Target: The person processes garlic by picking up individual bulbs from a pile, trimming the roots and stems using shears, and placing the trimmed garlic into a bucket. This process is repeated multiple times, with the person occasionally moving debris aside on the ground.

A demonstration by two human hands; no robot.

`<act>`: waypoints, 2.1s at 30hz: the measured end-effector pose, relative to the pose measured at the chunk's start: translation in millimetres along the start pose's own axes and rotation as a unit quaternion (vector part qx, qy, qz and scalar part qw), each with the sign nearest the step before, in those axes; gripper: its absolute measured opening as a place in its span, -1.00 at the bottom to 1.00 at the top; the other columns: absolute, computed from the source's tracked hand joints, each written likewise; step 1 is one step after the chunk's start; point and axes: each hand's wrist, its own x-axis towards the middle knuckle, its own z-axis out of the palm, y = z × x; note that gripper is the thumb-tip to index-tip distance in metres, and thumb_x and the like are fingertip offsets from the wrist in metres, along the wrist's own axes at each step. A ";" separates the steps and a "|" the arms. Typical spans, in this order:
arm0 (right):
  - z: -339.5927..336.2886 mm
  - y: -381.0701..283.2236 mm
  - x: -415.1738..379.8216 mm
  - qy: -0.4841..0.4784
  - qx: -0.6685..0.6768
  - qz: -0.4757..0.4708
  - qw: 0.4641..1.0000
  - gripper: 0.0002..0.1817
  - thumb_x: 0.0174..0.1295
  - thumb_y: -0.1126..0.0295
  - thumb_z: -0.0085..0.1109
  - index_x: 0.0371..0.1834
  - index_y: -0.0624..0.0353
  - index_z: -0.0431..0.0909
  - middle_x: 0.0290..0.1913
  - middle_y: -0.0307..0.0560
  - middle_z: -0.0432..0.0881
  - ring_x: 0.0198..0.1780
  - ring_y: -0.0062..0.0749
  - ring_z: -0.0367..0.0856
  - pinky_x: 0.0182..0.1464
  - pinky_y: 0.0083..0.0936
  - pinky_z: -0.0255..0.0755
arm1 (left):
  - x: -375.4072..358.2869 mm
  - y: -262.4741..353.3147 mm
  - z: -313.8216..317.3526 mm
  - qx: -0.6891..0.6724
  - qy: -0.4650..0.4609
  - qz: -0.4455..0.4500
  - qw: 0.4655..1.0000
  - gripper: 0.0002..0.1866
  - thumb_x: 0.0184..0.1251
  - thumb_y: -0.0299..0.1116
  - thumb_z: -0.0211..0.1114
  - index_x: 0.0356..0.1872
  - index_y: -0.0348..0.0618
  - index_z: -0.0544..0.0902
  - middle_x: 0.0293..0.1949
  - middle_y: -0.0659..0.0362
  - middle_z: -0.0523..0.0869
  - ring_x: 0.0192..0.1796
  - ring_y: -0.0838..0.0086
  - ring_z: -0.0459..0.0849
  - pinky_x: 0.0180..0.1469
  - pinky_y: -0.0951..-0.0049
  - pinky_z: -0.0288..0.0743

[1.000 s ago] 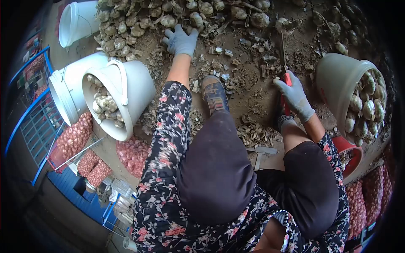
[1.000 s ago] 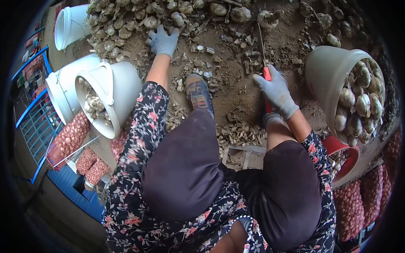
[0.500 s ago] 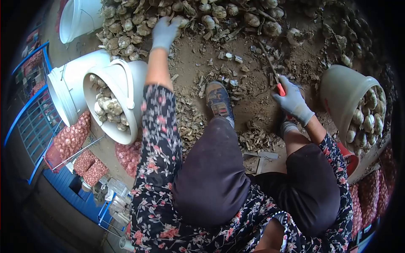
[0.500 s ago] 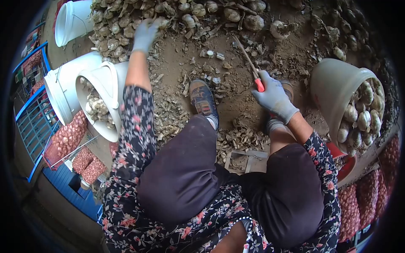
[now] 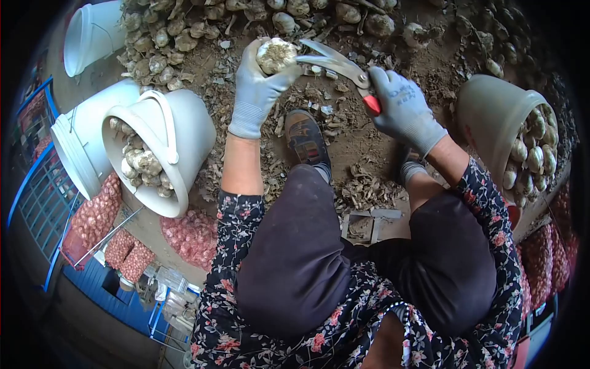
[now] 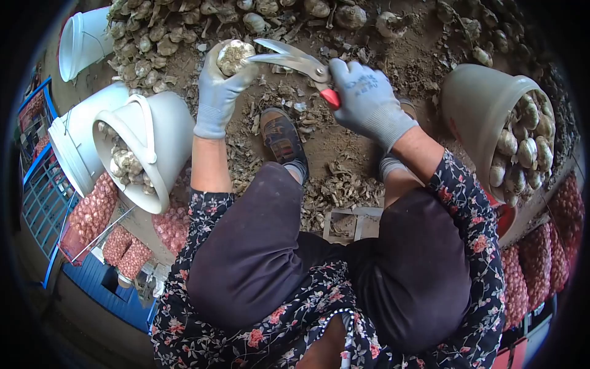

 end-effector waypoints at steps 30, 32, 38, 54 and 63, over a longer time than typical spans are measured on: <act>20.9 25.3 -41.7 -0.138 0.259 0.082 0.952 -0.56 0.14 0.13 0.18 -0.10 0.26 0.38 -0.22 0.31 0.56 -0.09 0.16 0.56 -0.05 -0.16 0.41 | -12.8 -22.0 13.5 -0.340 -0.117 -0.012 0.933 -0.49 0.04 -0.51 0.40 0.07 -0.24 0.47 -0.07 0.09 0.61 -0.07 0.38 0.64 0.06 0.38 0.58; 19.5 20.4 -44.6 -0.223 0.343 0.100 0.907 -0.41 0.16 0.02 0.18 0.10 0.24 0.37 -0.06 0.27 0.55 0.06 0.02 0.55 0.10 -0.25 0.39 | -12.7 -28.1 16.6 -0.479 -0.151 -0.023 0.864 -0.55 0.11 -0.41 0.39 0.05 -0.18 0.49 -0.06 0.06 0.62 -0.05 0.29 0.65 0.05 0.29 0.60; 25.5 -2.2 -27.6 -0.197 0.462 0.061 0.863 -0.46 0.17 0.00 0.21 -0.02 0.25 0.44 -0.17 0.06 0.58 -0.09 -0.32 0.53 0.00 -0.39 0.39 | -29.3 -20.7 43.0 -0.556 -0.128 -0.065 0.819 -0.60 0.16 -0.31 0.37 0.01 -0.14 0.51 -0.13 0.10 0.63 -0.13 0.34 0.66 -0.03 0.24 0.64; 34.6 27.5 -48.4 -0.173 0.556 0.222 0.782 -0.75 0.25 0.26 0.16 -0.47 0.14 0.39 -0.64 -0.32 0.39 -0.67 -0.62 0.38 -0.62 -0.61 0.29 | -88.6 82.6 -167.6 0.617 0.482 0.082 0.617 -0.61 -0.01 -0.38 0.45 -0.15 -0.35 0.61 -0.20 -0.13 0.61 -0.14 0.09 0.58 -0.01 0.20 0.48; 23.5 12.5 -35.4 -0.188 0.501 0.231 0.813 -0.77 0.24 0.27 0.15 -0.36 0.19 0.38 -0.56 -0.29 0.43 -0.57 -0.64 0.42 -0.52 -0.59 0.33 | 82.6 -23.5 10.4 0.412 0.042 0.063 0.908 -0.49 0.14 0.03 0.26 -0.01 -0.12 0.54 -0.24 -0.15 0.68 -0.05 0.03 0.66 0.05 0.14 0.49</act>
